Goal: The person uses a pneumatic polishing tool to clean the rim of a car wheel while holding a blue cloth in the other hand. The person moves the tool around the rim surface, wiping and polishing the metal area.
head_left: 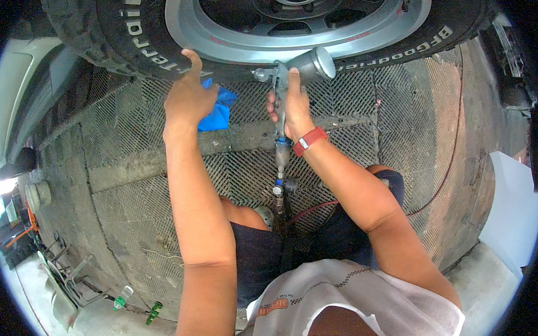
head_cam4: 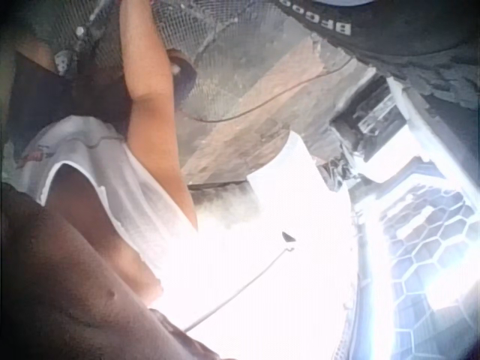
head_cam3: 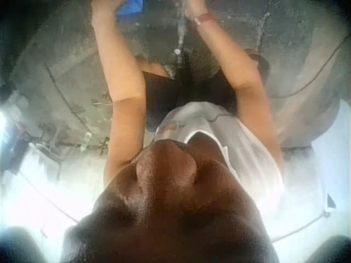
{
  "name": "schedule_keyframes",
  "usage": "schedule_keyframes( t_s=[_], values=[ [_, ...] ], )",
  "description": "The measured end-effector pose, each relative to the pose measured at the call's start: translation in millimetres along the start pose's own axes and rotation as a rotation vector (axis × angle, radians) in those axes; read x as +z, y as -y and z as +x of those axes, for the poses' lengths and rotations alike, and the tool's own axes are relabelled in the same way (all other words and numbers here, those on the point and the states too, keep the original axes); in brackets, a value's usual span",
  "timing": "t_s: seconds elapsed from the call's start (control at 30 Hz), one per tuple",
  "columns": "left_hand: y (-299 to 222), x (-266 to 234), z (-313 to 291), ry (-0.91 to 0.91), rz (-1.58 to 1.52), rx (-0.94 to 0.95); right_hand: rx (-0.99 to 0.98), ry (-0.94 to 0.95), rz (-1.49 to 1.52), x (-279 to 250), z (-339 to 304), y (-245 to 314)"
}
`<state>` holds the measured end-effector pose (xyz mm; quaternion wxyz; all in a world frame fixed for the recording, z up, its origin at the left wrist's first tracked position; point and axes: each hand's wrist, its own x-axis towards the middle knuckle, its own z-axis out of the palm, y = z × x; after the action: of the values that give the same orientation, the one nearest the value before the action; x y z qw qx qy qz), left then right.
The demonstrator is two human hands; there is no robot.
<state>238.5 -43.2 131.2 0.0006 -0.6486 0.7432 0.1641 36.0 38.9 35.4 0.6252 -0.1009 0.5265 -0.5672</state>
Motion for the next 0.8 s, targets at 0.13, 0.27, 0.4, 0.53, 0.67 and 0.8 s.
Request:
schedule_keyframes(
  t_s=[0.13,0.27,0.4,0.53,0.67,0.8],
  values=[
    [-1,-1,-1,-0.002,0.026,-0.002,-0.083,-0.195,-0.058,-18,6,-1],
    [-2,-4,0,0.028,0.02,-0.015,-0.152,-0.357,-0.056,-35,4,9],
    [-4,-5,1,0.013,-0.038,-0.003,-0.219,-0.481,-0.025,-51,5,22],
    [-5,-5,0,0.0,-0.081,-0.005,-0.266,-0.525,0.015,-68,2,36],
    [-5,-3,1,0.002,-0.064,-0.003,-0.361,-0.565,0.033,-79,0,48],
    [-2,-3,3,0.008,-0.032,-0.004,-0.397,-0.58,0.025,-84,0,54]
  ],
)
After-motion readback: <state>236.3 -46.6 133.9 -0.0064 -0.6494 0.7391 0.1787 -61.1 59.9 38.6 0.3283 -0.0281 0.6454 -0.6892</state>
